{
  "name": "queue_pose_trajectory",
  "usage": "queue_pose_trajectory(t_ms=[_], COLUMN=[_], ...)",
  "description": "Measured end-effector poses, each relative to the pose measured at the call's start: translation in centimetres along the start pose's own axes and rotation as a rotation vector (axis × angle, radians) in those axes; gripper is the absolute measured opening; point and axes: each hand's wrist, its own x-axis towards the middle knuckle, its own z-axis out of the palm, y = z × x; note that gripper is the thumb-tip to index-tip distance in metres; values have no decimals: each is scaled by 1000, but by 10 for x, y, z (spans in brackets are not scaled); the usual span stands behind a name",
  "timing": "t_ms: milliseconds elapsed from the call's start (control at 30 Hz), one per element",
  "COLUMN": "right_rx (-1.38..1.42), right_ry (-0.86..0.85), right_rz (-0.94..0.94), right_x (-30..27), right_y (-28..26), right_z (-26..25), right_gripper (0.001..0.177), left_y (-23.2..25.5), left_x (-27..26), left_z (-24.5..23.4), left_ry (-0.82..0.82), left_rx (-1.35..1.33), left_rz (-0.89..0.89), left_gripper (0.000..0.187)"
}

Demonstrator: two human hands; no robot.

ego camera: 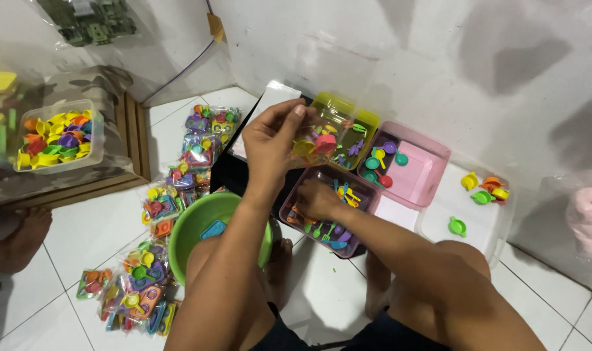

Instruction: The person is sorting small plastic toy components and placing them into small plastic bags and containers while sitting on the floor.

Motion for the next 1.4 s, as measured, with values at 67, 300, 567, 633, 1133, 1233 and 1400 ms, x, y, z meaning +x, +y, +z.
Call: queue_pose_trajectory(t_ms=[67,300,567,633,1133,1233,1400], right_rx=[-6,42,-22,-48,268,288,339], right_ry=[-89,177,-100,-135,100,85,70], right_rz=[164,415,506,508,615,535,533], right_x=[8,33,49,58,68,75,79], right_y=[-7,65,99,114,111,116,100], right_z=[-41,-117,-115,-96,-113,-116,-121], right_gripper=[27,15,29,34,23,18,21], left_y=[4,21,28,27,35,33,22], left_x=[4,15,23,25,31,40,54], left_z=[-4,-28,-38,-40,-51,-54,-61], left_ry=[24,62,42,43,51,60,83], left_rx=[-22,-11,17,16,23,29,24], left_rz=[6,65,64,63,12,17,4], left_gripper=[18,18,16,16,17,17,18])
